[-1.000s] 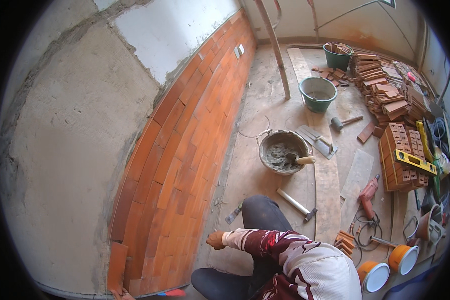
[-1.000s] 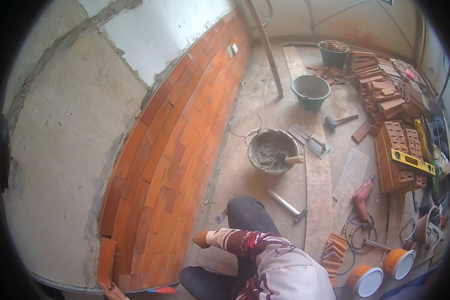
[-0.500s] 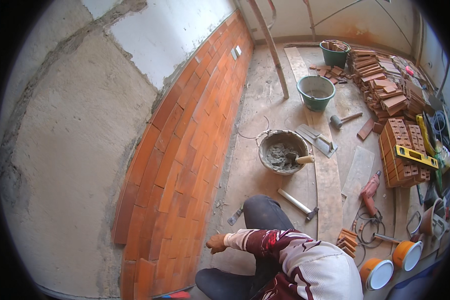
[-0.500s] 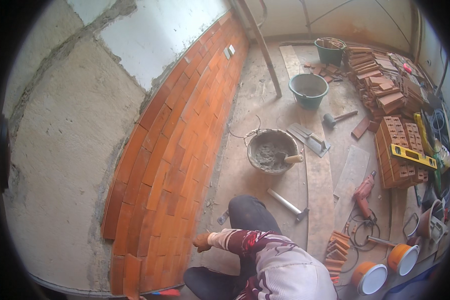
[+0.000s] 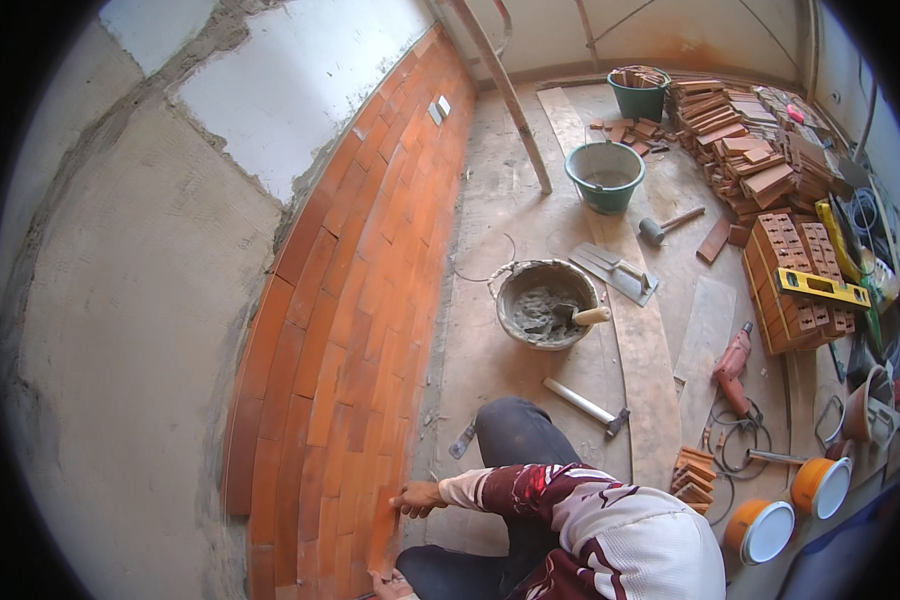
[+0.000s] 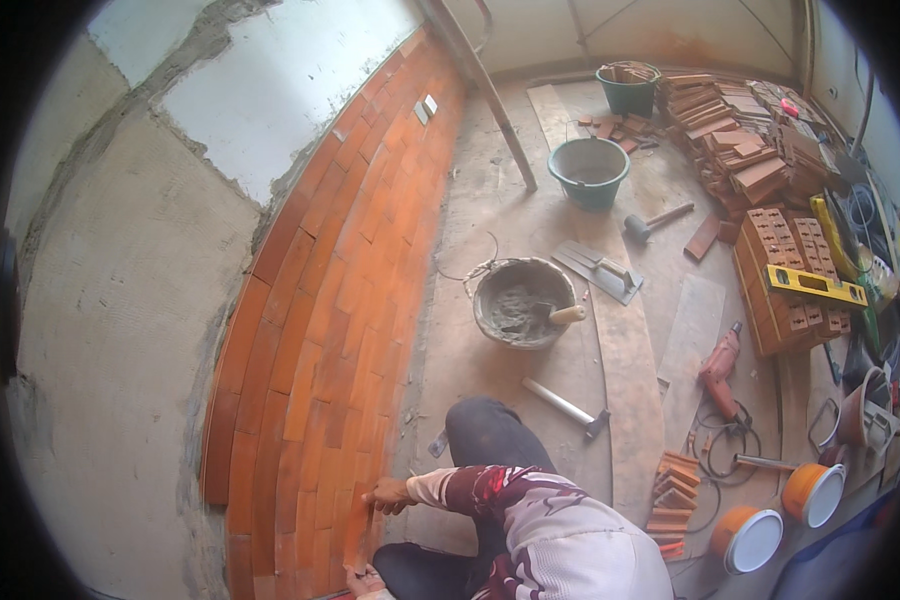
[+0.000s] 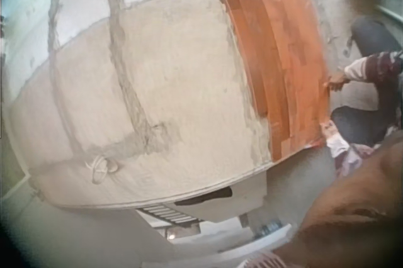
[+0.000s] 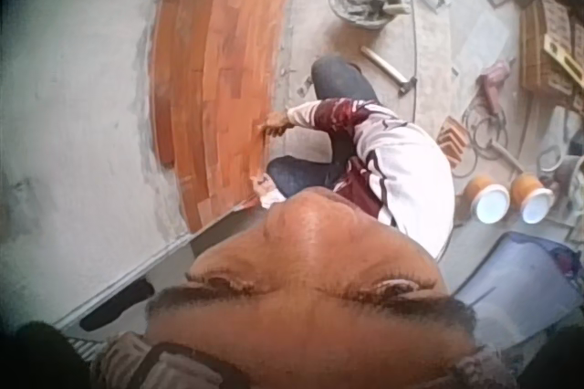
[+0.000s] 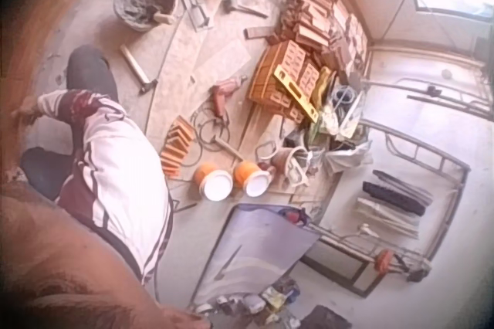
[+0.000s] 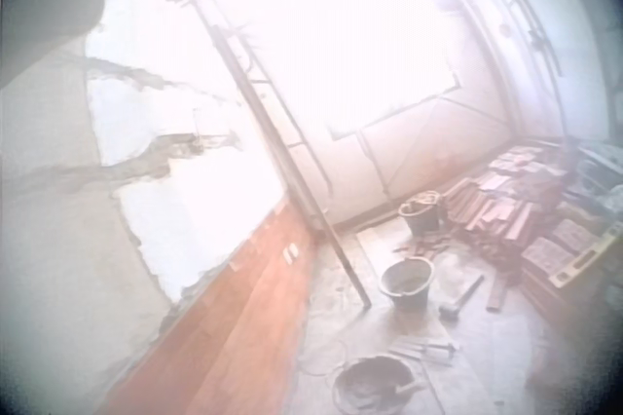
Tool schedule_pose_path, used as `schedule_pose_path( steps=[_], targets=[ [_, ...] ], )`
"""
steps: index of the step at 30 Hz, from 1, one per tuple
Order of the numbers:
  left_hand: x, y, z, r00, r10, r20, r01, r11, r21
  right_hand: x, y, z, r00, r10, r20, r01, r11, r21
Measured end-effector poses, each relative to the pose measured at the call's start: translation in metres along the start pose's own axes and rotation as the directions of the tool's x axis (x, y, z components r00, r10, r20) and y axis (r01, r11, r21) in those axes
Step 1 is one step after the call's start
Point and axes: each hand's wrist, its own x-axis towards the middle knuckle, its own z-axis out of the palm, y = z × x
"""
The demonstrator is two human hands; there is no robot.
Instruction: The person applies mortar to rectangular terracotta tiles using a trowel and places them onto a curved wall section. They use a white cylindrical tool to tap the tiles into position and ensure they are flush with the existing surface.
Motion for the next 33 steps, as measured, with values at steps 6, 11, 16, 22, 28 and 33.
schedule_pose_path(
  steps=[6, 11, 16, 22, 28, 33],
  targets=[
    [0.03, -0.007, -0.018, 0.996, -0.081, 0.029, 0.081, 0.996, -0.035, 0.005, -0.011, 0.005, 0.994, -0.025, -0.109, 0.042, 0.986, 0.161],
    [0.032, -0.028, -0.003, 0.999, -0.04, 0.013, 0.039, 0.997, 0.065, -0.004, -0.018, 0.001, 0.945, -0.127, -0.302, 0.143, 0.989, 0.03],
    [0.016, -0.037, 0.029, 1.0, -0.013, -0.026, 0.018, 0.987, 0.161, -0.019, -0.026, -0.001, 0.903, -0.276, -0.329, 0.314, 0.947, 0.066],
    [-0.008, -0.07, 0.1, 0.994, -0.073, -0.087, 0.085, 0.987, 0.135, -0.016, -0.035, -0.019, 0.758, -0.177, -0.627, 0.229, 0.974, 0.001],
    [-0.016, -0.068, 0.105, 0.99, -0.123, -0.073, 0.133, 0.979, 0.156, -0.018, -0.044, -0.011, 0.74, -0.226, -0.634, 0.283, 0.959, -0.012],
    [-0.016, -0.079, 0.109, 0.981, -0.16, -0.113, 0.172, 0.979, 0.106, -0.022, -0.041, -0.015, 0.73, -0.187, -0.658, 0.212, 0.976, -0.041]
  ],
)
